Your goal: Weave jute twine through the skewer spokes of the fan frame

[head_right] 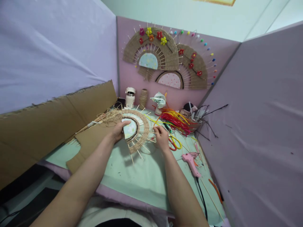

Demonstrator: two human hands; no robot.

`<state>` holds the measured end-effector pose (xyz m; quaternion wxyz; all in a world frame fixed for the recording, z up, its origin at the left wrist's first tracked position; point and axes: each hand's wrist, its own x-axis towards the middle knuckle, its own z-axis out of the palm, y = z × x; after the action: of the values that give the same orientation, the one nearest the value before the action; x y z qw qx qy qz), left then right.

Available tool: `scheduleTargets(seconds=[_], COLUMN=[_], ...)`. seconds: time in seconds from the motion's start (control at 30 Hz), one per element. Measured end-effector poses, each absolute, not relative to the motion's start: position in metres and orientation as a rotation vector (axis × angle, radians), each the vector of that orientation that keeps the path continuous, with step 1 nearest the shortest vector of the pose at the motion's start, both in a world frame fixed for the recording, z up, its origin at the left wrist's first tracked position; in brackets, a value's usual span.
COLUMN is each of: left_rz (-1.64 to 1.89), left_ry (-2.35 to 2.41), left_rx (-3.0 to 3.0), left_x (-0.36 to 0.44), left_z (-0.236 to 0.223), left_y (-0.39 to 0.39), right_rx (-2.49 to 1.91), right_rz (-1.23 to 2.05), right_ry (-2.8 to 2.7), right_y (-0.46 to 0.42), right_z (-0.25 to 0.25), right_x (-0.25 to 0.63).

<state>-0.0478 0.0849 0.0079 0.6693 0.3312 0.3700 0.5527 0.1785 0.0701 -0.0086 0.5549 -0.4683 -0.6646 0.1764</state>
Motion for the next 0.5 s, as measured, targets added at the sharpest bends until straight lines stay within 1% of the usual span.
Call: scheduleTargets(seconds=[0.07,0.13,0.3,0.5], left_rz=[1.206,1.171,1.125,1.1], left_ry=[0.829,0.824,0.792,0.716], left_rx=[0.76,0.781,0.804,0.928], left_x=[-0.048,-0.049,-0.047,-0.045], left_z=[0.009,0.011,0.014,0.013], left_y=[0.083,0.081,0.078,0.08], right_rx=[-1.087,-1.065,-1.101,-1.172], right_rz=[0.544,0.584,0.535,0.356], right_ry=[-1.624,-1.601,-1.489,-1.479], right_y=[0.071,0.072,0.073,0.073], right_z=[-0.011,-0.013,-0.014,-0.014], right_x=[0.175,0.172,0.176,0.183])
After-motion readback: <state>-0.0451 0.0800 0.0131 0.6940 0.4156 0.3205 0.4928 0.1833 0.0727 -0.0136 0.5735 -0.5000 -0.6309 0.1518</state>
